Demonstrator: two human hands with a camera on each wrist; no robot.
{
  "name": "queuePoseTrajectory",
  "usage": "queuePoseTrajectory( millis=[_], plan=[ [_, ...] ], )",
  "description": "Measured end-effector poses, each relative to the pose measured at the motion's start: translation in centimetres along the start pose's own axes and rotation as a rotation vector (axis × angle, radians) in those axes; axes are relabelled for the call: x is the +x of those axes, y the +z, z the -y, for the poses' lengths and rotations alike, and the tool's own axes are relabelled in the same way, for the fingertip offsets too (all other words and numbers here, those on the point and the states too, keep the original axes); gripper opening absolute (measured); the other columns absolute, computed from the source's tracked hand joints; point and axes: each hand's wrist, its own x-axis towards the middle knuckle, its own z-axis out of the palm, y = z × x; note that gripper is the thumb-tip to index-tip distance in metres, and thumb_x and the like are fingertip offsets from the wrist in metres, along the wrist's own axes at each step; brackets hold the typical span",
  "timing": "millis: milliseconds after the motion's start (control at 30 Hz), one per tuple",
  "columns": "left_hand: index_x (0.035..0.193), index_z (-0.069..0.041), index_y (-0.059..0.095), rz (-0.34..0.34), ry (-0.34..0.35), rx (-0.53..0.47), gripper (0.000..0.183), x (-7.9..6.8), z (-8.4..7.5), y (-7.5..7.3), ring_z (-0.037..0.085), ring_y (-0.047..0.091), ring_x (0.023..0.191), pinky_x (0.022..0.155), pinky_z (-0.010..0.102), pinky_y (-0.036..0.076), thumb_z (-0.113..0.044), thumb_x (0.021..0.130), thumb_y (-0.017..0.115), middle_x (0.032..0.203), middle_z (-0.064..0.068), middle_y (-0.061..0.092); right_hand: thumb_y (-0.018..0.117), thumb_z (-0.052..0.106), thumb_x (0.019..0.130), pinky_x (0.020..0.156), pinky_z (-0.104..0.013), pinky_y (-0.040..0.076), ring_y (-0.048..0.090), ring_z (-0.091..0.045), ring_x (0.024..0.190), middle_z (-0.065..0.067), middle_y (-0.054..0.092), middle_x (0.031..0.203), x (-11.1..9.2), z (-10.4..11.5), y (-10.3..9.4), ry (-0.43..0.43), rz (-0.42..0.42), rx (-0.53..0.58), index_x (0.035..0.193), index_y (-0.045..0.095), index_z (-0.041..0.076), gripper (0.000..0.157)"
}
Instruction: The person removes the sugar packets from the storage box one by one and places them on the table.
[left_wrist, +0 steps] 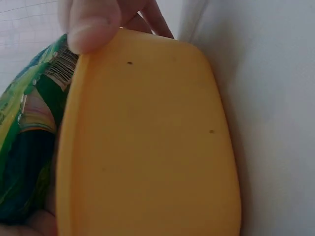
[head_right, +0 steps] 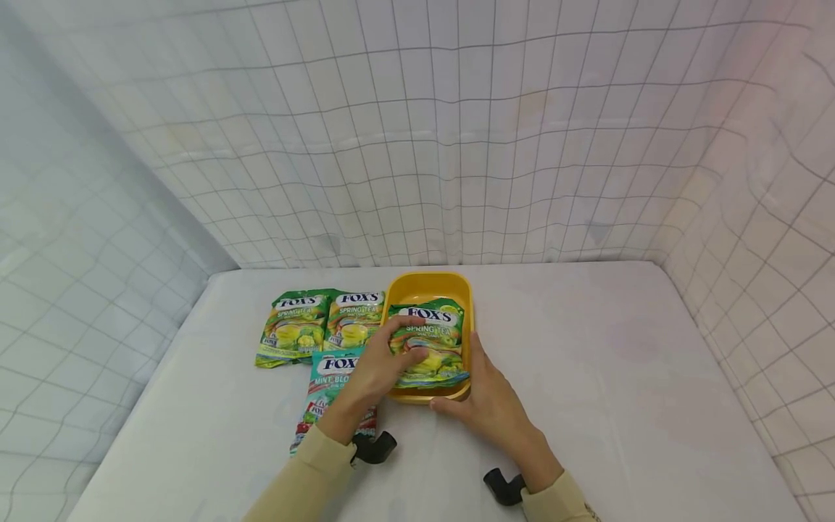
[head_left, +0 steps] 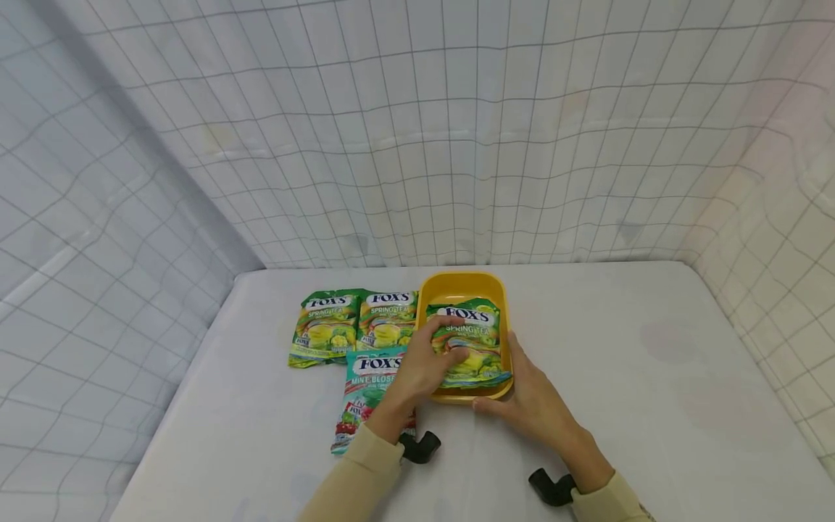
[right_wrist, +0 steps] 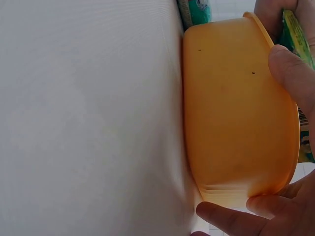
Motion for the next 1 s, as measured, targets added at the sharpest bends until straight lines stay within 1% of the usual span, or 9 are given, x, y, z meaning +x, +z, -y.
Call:
queuePoseTrajectory(
  millis=[67, 233, 400, 533, 633, 767, 833, 967, 1000],
  plan=[
    [0.129, -0.033, 0.065, -0.002, 0.005, -0.027, 0.039, -0.1, -0.2, -0.3, 0.031, 0.042, 0.14, 0.111, 0.06, 0.035, -0.022, 0.093, 0.078, 0.146, 0.0, 0.053, 0.083, 0.06, 0.077, 0.11, -0.058, 0.038, 0.036, -0.042, 0.144, -0.02, 0.021, 0.166, 0.0, 0.1, 0.0, 0.006, 0.001, 0.001, 0.163, 0.003, 0.005, 0.129],
    [0.127, -0.037, 0.066, -0.014, -0.007, -0.077, 0.04, -0.6, -0.7, -1.1, 0.03, 0.041, 0.14, 0.111, 0.059, 0.035, -0.023, 0.092, 0.079, 0.147, -0.003, 0.051, 0.082, 0.06, 0.078, 0.111, -0.059, 0.036, 0.034, -0.042, 0.145, -0.021, 0.02, 0.165, 0.0, 0.2, -0.1, 0.003, 0.0, 0.002, 0.163, 0.003, 0.005, 0.129],
    [0.127, -0.034, 0.067, -0.012, 0.03, -0.119, 0.04, -0.9, -0.8, -1.8, 0.029, 0.041, 0.138, 0.111, 0.058, 0.035, -0.021, 0.091, 0.08, 0.145, -0.003, 0.052, 0.082, 0.062, 0.077, 0.111, -0.058, 0.037, 0.034, -0.04, 0.145, -0.019, 0.021, 0.166, 0.0, 0.1, -0.1, -0.016, -0.007, 0.013, 0.164, 0.003, 0.006, 0.13],
    [0.126, -0.031, 0.069, -0.022, 0.046, -0.139, 0.04, -1.3, -0.7, -2.4, 0.028, 0.039, 0.14, 0.112, 0.058, 0.034, -0.024, 0.089, 0.082, 0.146, -0.003, 0.052, 0.086, 0.057, 0.075, 0.11, -0.056, 0.039, 0.039, -0.037, 0.142, -0.017, 0.025, 0.165, 0.1, -0.1, -0.1, -0.049, -0.028, 0.024, 0.164, 0.006, 0.007, 0.13],
    [0.126, -0.029, 0.07, -0.03, 0.038, -0.16, 0.041, -1.7, -0.7, -2.9, 0.028, 0.038, 0.141, 0.111, 0.057, 0.036, -0.026, 0.088, 0.083, 0.149, -0.003, 0.049, 0.089, 0.053, 0.074, 0.109, -0.055, 0.041, 0.043, -0.037, 0.14, -0.017, 0.028, 0.164, 0.1, -0.1, -0.1, -0.065, -0.037, 0.016, 0.163, 0.008, 0.007, 0.13],
    [0.128, -0.028, 0.069, -0.028, 0.044, -0.181, 0.042, -2.1, -0.6, -3.7, 0.027, 0.038, 0.139, 0.106, 0.054, 0.041, -0.027, 0.088, 0.083, 0.15, -0.002, 0.047, 0.089, 0.052, 0.074, 0.109, -0.055, 0.04, 0.045, -0.037, 0.138, -0.019, 0.028, 0.163, 0.1, -0.1, -0.1, -0.052, -0.036, 0.006, 0.163, 0.008, 0.005, 0.13],
    [0.129, -0.027, 0.068, -0.026, 0.052, -0.183, 0.043, -2.3, -0.4, -4.1, 0.028, 0.037, 0.141, 0.105, 0.055, 0.042, -0.027, 0.088, 0.083, 0.151, -0.002, 0.047, 0.089, 0.052, 0.074, 0.109, -0.055, 0.041, 0.047, -0.037, 0.137, -0.019, 0.028, 0.163, 0.0, 0.0, -0.1, -0.041, -0.036, 0.005, 0.163, 0.007, 0.005, 0.13],
    [0.13, -0.028, 0.068, -0.047, 0.046, -0.157, 0.045, -2.8, -0.1, -5.1, 0.027, 0.033, 0.144, 0.108, 0.058, 0.039, -0.03, 0.087, 0.084, 0.151, -0.003, 0.047, 0.088, 0.053, 0.074, 0.109, -0.056, 0.04, 0.046, -0.037, 0.137, -0.019, 0.027, 0.164, 0.0, 0.1, -0.1, -0.024, -0.032, 0.002, 0.163, 0.006, 0.005, 0.13],
    [0.13, -0.027, 0.068, -0.051, 0.047, -0.163, 0.046, -2.9, 0.0, -5.4, 0.028, 0.033, 0.144, 0.108, 0.058, 0.039, -0.029, 0.087, 0.084, 0.151, -0.002, 0.047, 0.088, 0.053, 0.074, 0.11, -0.056, 0.039, 0.045, -0.037, 0.138, -0.019, 0.026, 0.164, -0.1, 0.1, -0.1, -0.019, -0.031, 0.002, 0.163, 0.006, 0.005, 0.13]
  ],
)
